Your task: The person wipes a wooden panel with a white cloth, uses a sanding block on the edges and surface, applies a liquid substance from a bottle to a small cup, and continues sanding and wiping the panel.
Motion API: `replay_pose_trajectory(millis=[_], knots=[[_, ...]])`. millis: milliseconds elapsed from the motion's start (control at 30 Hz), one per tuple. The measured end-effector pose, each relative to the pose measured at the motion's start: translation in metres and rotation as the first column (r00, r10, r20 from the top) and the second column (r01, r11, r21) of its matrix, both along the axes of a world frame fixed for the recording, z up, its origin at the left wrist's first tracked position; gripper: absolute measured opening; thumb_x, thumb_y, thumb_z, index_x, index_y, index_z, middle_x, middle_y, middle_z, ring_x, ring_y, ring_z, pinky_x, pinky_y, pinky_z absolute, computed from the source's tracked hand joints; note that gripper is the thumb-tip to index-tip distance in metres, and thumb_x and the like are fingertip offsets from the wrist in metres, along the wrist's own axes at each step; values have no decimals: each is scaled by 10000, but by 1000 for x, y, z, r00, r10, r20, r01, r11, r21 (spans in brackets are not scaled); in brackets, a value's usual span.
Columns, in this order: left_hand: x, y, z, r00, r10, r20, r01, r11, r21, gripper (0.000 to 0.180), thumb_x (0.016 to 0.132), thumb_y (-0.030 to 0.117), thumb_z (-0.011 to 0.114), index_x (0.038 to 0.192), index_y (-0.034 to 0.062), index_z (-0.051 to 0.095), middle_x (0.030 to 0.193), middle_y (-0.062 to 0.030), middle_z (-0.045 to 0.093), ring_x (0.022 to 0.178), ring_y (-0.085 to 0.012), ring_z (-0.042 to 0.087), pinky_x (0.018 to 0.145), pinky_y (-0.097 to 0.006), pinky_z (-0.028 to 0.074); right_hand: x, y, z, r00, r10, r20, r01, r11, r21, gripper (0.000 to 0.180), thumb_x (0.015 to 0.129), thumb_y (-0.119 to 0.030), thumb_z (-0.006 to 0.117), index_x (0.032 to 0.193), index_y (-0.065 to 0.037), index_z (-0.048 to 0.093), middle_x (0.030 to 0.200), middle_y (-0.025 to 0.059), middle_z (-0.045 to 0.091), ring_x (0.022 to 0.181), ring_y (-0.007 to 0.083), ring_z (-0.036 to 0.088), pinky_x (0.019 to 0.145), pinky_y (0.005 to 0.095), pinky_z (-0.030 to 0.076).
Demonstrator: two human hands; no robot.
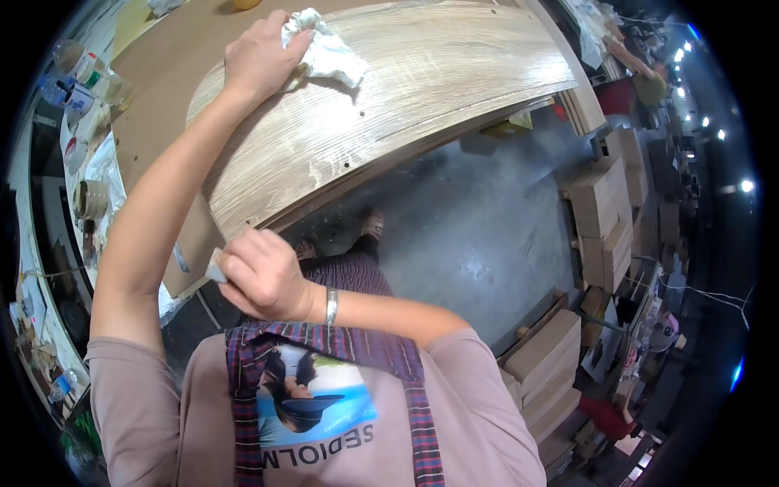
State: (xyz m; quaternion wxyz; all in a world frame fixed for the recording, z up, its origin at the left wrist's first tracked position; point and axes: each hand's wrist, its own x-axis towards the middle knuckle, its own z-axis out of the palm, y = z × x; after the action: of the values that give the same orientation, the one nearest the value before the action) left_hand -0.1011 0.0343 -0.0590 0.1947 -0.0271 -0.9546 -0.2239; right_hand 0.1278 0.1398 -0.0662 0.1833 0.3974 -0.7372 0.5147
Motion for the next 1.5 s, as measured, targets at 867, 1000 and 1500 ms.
replay_pose_trajectory(millis=[867,1000,1500], knots=[[209,-19,45,880,-472,52,473,862,-182,535,653,110,784,1147,-18,623,1240,-141,613,1111,-375,559,955,-462,454,-1,242,-11,380,-841,386,906,423,30,139,805,-17,734,908,0,643,858,24,638,729,99,564,681,245,472],[172,63,34,835,-547,-52,532,829,-171,516,616,61,756,1112,-11,631,1209,-143,617,1079,-348,569,921,-460,456,-21,261,2,372,-840,395,919,393,-32,148,814,-18,734,934,10,651,857,9,652,731,79,566,685,226,473],[68,263,-4,902,-343,-262,339,939,-60,377,689,76,626,1018,-105,654,1096,-210,637,977,-327,584,876,-446,491,-345,331,22,678,38,734,284,908,-309,98,846,-85,683,922,-25,667,752,2,606,629,88,523,582,233,421]])
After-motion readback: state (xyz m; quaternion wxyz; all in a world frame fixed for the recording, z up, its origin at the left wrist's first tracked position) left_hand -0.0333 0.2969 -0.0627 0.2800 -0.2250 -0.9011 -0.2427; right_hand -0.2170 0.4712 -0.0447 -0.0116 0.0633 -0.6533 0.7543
